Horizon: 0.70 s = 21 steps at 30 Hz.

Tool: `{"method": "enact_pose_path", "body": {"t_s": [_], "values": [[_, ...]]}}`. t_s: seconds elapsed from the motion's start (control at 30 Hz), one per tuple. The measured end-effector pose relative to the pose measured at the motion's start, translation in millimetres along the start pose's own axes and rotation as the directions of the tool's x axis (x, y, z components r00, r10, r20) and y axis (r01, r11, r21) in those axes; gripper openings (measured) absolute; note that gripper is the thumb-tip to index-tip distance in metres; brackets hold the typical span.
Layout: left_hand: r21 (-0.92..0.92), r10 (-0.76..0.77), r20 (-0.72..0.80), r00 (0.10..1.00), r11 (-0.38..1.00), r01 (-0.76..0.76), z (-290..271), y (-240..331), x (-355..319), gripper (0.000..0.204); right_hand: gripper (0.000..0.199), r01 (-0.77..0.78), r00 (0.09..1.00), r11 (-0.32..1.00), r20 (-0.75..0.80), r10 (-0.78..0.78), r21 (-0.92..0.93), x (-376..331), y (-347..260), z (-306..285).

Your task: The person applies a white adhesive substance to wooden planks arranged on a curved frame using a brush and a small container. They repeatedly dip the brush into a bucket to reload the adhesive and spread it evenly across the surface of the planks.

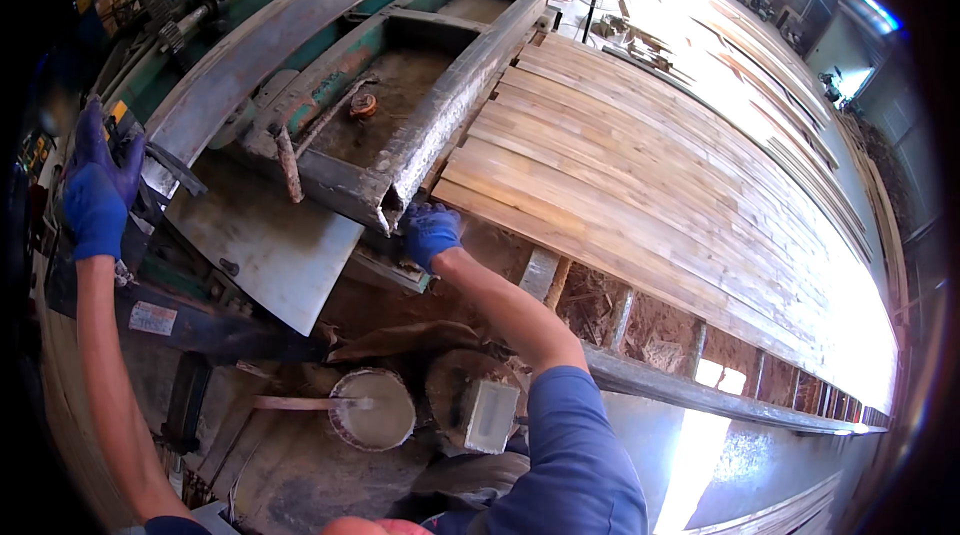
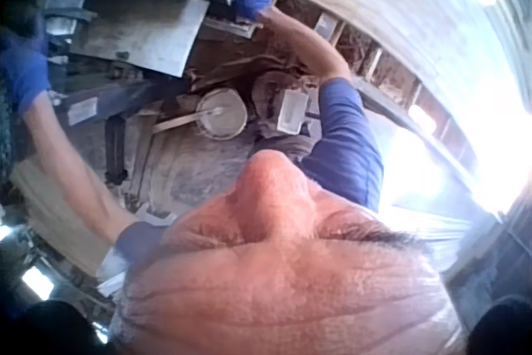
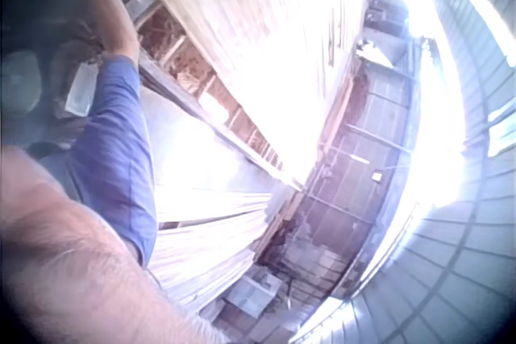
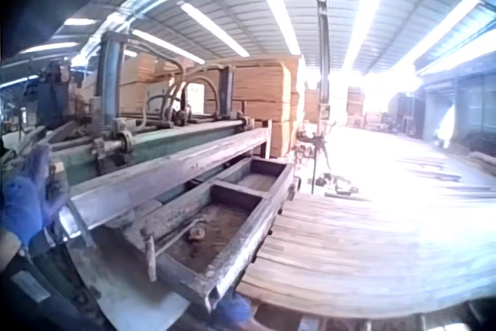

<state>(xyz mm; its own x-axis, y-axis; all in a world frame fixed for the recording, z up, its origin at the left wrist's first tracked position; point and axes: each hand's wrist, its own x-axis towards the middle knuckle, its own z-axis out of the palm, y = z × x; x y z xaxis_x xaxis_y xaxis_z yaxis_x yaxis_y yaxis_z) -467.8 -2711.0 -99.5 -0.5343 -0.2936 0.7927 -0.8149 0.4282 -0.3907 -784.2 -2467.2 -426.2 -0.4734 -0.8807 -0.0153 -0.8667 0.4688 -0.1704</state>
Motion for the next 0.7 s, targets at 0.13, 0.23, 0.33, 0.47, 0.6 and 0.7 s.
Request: {"method": "enact_pose_path", "body": {"t_s": [0.13, 0.23, 0.33, 0.47, 0.6, 0.7], "values": [[-0.033, -0.023, -0.004, 1.000, 0.999, 0.023, 0.9, 4.3, 7.9, 0.076, 0.051, 0.101, 0.977, 0.995, -0.189, -0.100, -0.006, -35.4, 34.3, 5.2], [-0.038, -0.027, -0.015, 1.000, 0.999, 0.027, 5.1, -1.7, 3.2, 0.075, 0.049, 0.120, 0.966, 0.982, -0.246, -0.083, 0.142, -92.3, 47.5, -8.3], [-0.056, -0.083, 0.052, 0.995, 0.995, 0.086, -1.6, 6.1, 5.5, 0.075, 0.051, 0.072, 0.930, 0.975, -0.367, 0.010, 0.210, -171.4, 74.2, -30.9], [0.095, -0.142, 0.231, 0.963, 0.988, 0.123, -20.5, 9.7, 13.3, 0.073, 0.035, -0.196, 0.892, 0.915, -0.323, 0.316, 0.353, -260.5, 149.8, -38.2], [0.087, -0.224, 0.286, 0.932, 0.974, 0.207, -18.7, 16.9, 27.0, 0.073, 0.033, -0.368, 0.765, 0.870, -0.424, 0.484, 0.330, -338.9, 215.8, -35.6], [0.002, -0.226, 0.342, 0.912, 0.971, 0.239, -41.1, 36.5, 25.7, 0.079, 0.031, -0.431, 0.713, 0.835, -0.439, 0.547, 0.341, -375.8, 255.2, -39.8]]}}
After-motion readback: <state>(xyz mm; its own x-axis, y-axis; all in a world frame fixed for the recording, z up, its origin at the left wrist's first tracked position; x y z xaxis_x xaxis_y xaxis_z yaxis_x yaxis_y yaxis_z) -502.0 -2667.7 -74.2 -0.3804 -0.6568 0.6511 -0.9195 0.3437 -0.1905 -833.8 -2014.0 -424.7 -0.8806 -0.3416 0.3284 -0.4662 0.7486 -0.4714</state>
